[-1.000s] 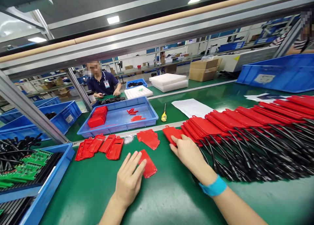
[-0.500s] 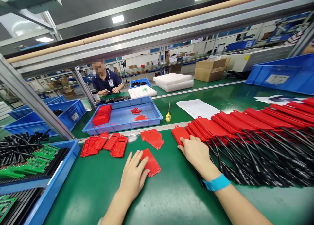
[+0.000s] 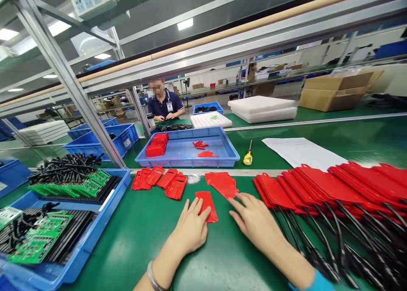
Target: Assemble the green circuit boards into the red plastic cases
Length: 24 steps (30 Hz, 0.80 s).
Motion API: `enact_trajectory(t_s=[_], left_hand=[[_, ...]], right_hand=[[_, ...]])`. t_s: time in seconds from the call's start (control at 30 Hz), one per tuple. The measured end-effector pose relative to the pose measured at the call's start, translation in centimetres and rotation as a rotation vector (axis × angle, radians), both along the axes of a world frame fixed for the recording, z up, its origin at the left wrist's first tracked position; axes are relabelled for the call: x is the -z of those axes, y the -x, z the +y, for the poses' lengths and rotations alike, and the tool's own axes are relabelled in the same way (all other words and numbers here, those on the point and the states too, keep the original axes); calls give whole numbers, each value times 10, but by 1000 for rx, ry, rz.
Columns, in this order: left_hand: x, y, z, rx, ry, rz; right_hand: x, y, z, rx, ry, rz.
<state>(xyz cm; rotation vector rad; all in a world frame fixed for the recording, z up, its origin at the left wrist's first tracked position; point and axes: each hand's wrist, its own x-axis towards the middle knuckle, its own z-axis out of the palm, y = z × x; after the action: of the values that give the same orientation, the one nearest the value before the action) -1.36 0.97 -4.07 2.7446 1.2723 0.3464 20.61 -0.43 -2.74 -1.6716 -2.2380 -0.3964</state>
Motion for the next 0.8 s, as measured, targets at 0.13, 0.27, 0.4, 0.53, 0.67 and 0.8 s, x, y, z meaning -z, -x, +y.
enact_trajectory(t_s=[0.13,0.27,0.4,0.53,0.67,0.8], left_hand=[[4,4,6,-226,-46,-48],[2,0,3,-269,-81,-137],[-1,-7,-1,-321,-30,-205],[-6,-12,0,-256,134,-346],[-20,-1,-5,-245,213,-356],[-41,43,-20,-202,151,-206]], right_hand=[[17,27,-8,-258,69,68],[36,38,-10,-401,43,58],[55,39,1,-440,-24,40],[60,41,12,-537,9,41],[59,36,18,-519,64,32],[76,14,35,-525,50,113]])
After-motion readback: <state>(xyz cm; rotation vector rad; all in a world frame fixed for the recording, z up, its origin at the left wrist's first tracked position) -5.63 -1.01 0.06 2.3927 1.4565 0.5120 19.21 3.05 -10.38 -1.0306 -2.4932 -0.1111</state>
